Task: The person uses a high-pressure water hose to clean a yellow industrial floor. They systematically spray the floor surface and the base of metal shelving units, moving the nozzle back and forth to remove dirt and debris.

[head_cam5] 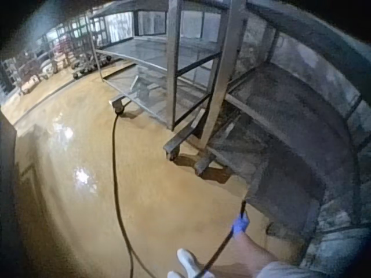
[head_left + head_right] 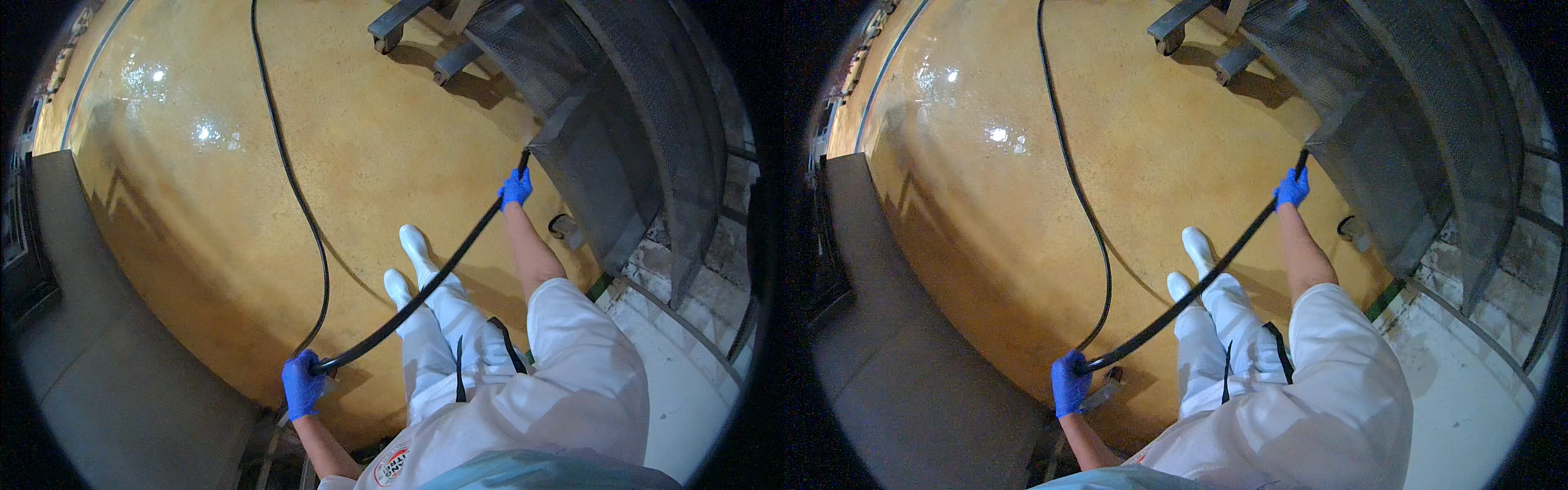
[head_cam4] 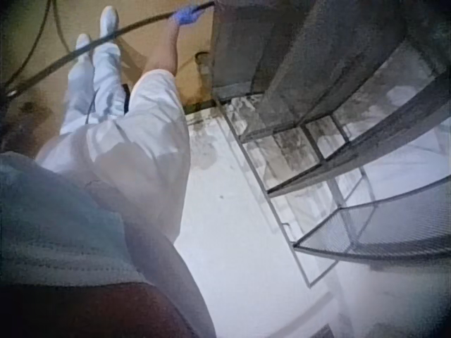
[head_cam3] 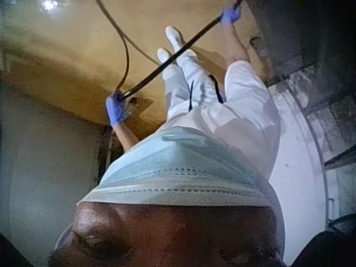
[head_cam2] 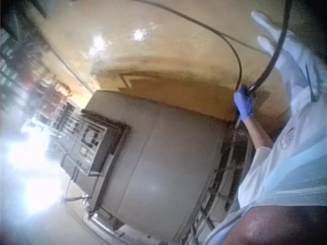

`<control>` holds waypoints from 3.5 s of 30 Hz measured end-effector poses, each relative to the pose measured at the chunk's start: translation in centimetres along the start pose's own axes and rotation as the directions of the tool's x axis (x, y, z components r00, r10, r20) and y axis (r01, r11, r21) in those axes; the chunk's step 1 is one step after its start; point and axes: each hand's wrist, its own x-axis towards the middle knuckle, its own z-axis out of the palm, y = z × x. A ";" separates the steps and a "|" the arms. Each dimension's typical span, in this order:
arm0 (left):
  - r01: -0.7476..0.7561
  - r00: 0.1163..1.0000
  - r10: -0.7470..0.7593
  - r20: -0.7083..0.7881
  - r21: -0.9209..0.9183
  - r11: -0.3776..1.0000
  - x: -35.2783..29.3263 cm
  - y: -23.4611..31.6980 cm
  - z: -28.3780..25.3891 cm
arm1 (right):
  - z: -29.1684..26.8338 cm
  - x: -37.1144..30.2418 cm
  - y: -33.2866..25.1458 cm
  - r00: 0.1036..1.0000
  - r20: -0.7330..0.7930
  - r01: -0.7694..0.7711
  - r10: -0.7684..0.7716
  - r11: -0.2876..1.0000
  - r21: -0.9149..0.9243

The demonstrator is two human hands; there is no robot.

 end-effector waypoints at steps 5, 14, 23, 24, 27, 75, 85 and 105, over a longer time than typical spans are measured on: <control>-0.059 0.997 0.061 0.053 -0.025 0.998 2.6 -1.3 4.1 | -3.2 1.0 1.5 1.000 -0.002 0.017 -0.017 0.997 -0.072; -0.034 0.993 0.042 0.107 -0.071 0.997 0.8 -5.0 7.0 | -6.6 -1.9 3.4 0.996 0.084 0.015 -0.013 0.999 -0.029; -0.125 0.991 0.127 0.034 -0.053 0.991 -2.8 -6.9 7.0 | -9.7 -5.2 4.1 0.995 0.099 0.009 -0.004 0.999 -0.052; -0.126 0.991 0.127 0.033 -0.045 0.991 -2.9 -7.2 7.3 | -9.8 -5.6 4.1 0.996 0.089 -0.006 0.011 0.998 -0.063; -0.140 0.989 0.141 0.035 -0.043 0.989 -2.9 -8.5 8.2 | -10.7 -5.7 4.9 0.994 0.099 -0.028 0.039 0.994 -0.104; -0.124 0.988 0.102 -0.120 -0.195 0.973 2.8 -8.9 18.5 | -13.3 2.0 9.0 0.946 0.301 -0.054 0.124 0.972 -0.229; 0.085 0.919 -0.208 -0.335 -0.347 0.934 -3.8 -14.9 1.6 | -3.1 -16.8 8.9 0.790 0.373 -0.406 0.487 0.871 -0.277; 0.165 0.874 -0.274 -0.401 -0.285 0.944 11.4 -25.6 -33.7 | 41.7 -32.4 -3.8 0.944 -0.077 -0.294 0.321 0.924 0.247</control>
